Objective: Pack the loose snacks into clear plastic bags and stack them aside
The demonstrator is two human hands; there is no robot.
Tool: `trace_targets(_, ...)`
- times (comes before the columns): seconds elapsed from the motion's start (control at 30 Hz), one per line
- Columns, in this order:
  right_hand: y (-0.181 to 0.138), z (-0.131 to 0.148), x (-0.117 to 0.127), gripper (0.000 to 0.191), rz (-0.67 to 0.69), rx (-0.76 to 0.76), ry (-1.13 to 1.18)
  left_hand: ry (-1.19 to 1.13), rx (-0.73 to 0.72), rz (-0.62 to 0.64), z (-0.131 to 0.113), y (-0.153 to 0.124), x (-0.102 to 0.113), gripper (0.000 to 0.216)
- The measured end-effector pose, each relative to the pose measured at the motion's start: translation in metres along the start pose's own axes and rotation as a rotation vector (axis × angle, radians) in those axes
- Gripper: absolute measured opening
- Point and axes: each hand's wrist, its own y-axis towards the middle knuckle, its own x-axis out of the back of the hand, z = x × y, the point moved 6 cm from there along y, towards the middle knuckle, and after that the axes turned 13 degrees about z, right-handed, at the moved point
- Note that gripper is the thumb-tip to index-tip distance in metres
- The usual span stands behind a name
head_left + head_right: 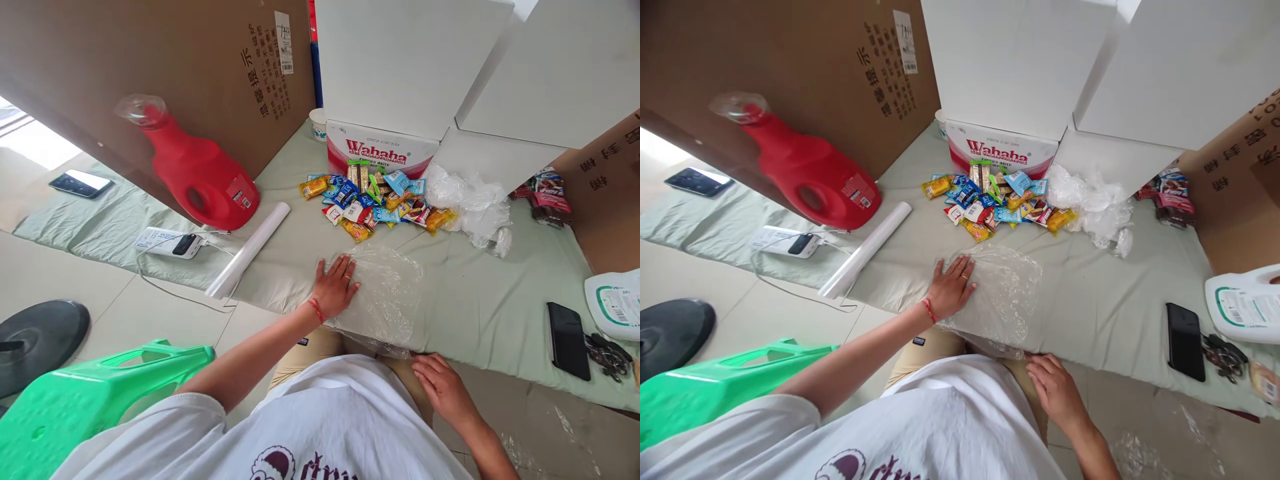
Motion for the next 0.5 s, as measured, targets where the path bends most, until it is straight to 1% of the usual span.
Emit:
trace_targets(0.07,0.006,-0.011,0.025,0.025,0.113,-0.066,0.106,0.001,0.057,0.000,0.006,-0.011,0.001,0.063)
trace_targets(0.1,0.013,-0.016,0.042,0.023,0.137,-0.119,0.142,0.005,0.074,0.002,0.008,-0.015,0.002,0.064)
trace_targets(0.13,0.024,-0.020,0.062,0.023,0.120,-0.180,0.153,0.011,0.083,0.005,0.010,-0.018,0.001,0.065)
trace_targets(0.2,0.059,-0.026,0.102,0.025,-0.023,-0.259,0.094,0.021,0.087,0.012,0.011,-0.023,0.001,0.067)
trace_targets(0.23,0.083,-0.027,0.118,0.027,-0.093,-0.262,0.023,0.024,0.090,0.014,0.011,-0.024,0.000,0.068)
trace_targets(0.27,0.113,-0.026,0.125,0.028,-0.108,-0.241,-0.055,0.026,0.095,0.015,0.012,-0.025,0.000,0.068)
trace_targets(0.33,0.181,-0.026,0.126,0.030,-0.102,-0.210,-0.212,0.028,0.109,0.012,0.012,-0.026,0.000,0.068)
trace_targets(0.37,0.215,-0.028,0.122,0.030,-0.120,-0.225,-0.294,0.029,0.112,0.012,0.012,-0.026,0.000,0.067)
trace_targets(0.4,0.247,-0.030,0.118,0.033,-0.146,-0.236,-0.324,0.029,0.113,0.012,0.011,-0.026,0.001,0.066)
trace_targets(0.47,0.301,-0.033,0.109,0.038,-0.184,-0.245,-0.367,0.026,0.108,0.012,0.011,-0.026,0.001,0.064)
trace_targets(0.5,0.321,-0.033,0.106,0.037,-0.194,-0.245,-0.374,0.023,0.106,0.010,0.011,-0.027,0.002,0.062)
